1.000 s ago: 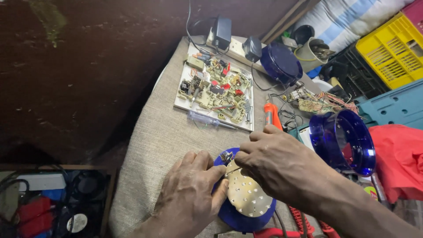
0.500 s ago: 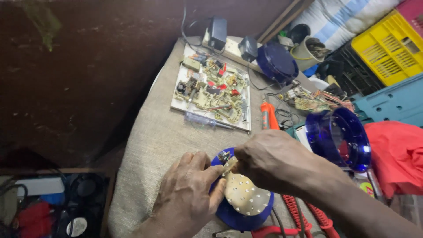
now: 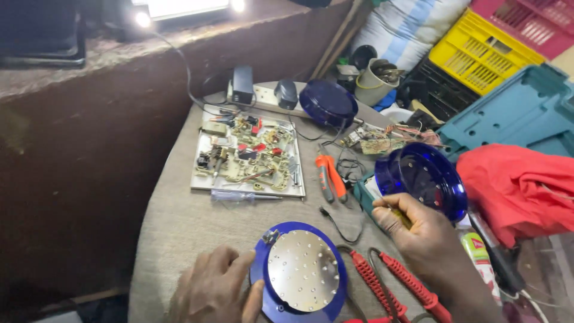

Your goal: Assembling an electronic device by probing an LED circuit board with a screwdriver and fitting it into a blue plastic housing.

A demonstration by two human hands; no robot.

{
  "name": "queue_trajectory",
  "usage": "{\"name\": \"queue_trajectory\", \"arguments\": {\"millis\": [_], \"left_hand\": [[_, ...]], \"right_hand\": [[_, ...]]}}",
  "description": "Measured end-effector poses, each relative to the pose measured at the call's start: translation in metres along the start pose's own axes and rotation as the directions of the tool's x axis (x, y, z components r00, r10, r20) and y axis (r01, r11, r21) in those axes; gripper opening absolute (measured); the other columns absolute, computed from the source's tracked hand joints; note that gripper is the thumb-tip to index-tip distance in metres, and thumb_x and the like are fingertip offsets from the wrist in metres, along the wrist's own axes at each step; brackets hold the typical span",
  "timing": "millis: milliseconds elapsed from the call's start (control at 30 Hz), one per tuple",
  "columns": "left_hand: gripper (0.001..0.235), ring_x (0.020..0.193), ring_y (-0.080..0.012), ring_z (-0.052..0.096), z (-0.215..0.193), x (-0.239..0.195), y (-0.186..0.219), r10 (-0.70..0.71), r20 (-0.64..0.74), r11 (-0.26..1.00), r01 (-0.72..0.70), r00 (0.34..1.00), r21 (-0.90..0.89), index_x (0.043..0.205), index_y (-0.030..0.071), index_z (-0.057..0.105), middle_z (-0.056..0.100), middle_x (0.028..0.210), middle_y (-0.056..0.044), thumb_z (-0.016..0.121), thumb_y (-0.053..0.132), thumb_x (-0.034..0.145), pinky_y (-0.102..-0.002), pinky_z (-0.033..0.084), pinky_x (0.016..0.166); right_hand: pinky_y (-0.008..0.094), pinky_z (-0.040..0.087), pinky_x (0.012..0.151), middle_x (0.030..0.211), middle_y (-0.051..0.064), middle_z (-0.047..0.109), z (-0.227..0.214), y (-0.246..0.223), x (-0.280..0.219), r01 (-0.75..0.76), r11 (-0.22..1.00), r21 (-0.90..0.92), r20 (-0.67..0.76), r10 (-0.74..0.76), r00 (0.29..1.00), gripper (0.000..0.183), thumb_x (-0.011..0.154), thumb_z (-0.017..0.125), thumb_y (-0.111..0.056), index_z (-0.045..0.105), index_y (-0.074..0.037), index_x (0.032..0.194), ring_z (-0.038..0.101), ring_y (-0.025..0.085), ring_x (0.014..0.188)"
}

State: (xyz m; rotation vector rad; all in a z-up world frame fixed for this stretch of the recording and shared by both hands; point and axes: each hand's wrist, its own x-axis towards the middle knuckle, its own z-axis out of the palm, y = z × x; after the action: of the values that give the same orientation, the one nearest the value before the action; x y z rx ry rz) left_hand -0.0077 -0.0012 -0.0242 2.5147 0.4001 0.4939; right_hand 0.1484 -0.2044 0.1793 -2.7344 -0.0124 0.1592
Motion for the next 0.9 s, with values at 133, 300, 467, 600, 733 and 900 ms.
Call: {"name": "queue_trajectory", "arguments": {"millis": [133,300,467,600,733,900], "left_hand": [[0.061,0.124,-0.0239,0.055,0.023,-0.008,-0.01,-0.113,0.168,0.975,0.076,0.979,0.21,0.139,0.052,0.061,0.059,0.135,0.011,0.065,0.073,0.081,-0.055,0.04,0.102],[0.053,0.147,-0.0229,0.047,0.026,-0.006,-0.009,0.046,-0.144,0.972,-0.012,0.989,0.234,0.131,0.047,0.072,0.059,0.153,0.012,0.069,0.062,0.08,-0.051,0.026,0.119],[0.055,0.135,-0.0285,0.055,0.025,0.011,-0.022,0.055,-0.066,0.966,-0.037,0.996,0.254,0.133,0.052,0.069,0.06,0.15,0.013,0.069,0.066,0.08,-0.054,0.028,0.12],[0.046,0.129,-0.0329,0.058,0.007,0.025,-0.021,0.066,0.022,0.986,-0.069,0.998,0.15,0.134,0.04,0.071,0.063,0.146,0.007,0.068,0.051,0.089,-0.064,0.036,0.106],[0.035,0.106,-0.0284,0.067,-0.009,0.025,-0.016,0.128,-0.066,0.988,-0.121,0.99,0.093,0.124,0.031,0.077,0.071,0.126,0.003,0.068,0.039,0.092,-0.053,0.05,0.086],[0.066,0.1,-0.0189,0.069,0.001,-0.001,-0.023,-0.06,0.376,0.986,-0.003,0.925,0.165,0.131,0.05,0.071,0.069,0.108,0.01,0.072,0.092,0.079,-0.047,0.059,0.084]], "right_hand": [[0.03,0.046,0.077,0.084,0.0,0.078,0.024,0.021,0.016,-0.002,0.997,0.077,0.022,0.0,1.0,0.024,0.096,0.071,-0.036,0.086,-0.018,0.101,0.063,0.015,0.079],[0.038,0.054,0.085,0.119,-0.008,0.077,0.065,0.018,0.047,0.221,0.973,-0.063,0.139,-0.21,0.968,0.033,0.092,0.068,-0.046,0.083,-0.027,0.115,0.073,0.017,0.103],[0.043,0.053,0.089,0.132,-0.007,0.071,0.085,0.02,0.063,0.214,0.955,-0.203,0.252,-0.16,0.954,0.034,0.096,0.07,-0.044,0.074,-0.026,0.125,0.07,0.021,0.109],[0.042,0.055,0.084,0.125,-0.002,0.071,0.082,0.018,0.062,0.209,0.953,-0.219,0.277,-0.144,0.95,0.025,0.103,0.064,-0.041,0.076,-0.028,0.119,0.071,0.022,0.101],[0.043,0.05,0.08,0.112,0.0,0.075,0.078,0.019,0.059,0.197,0.977,-0.087,0.273,-0.166,0.948,0.031,0.099,0.058,-0.044,0.069,-0.022,0.117,0.069,0.024,0.092],[0.037,0.048,0.081,0.098,-0.002,0.073,0.089,0.025,0.059,0.195,0.967,0.164,0.332,-0.24,0.912,0.023,0.103,0.056,-0.04,0.064,-0.021,0.114,0.065,0.016,0.089]]}}
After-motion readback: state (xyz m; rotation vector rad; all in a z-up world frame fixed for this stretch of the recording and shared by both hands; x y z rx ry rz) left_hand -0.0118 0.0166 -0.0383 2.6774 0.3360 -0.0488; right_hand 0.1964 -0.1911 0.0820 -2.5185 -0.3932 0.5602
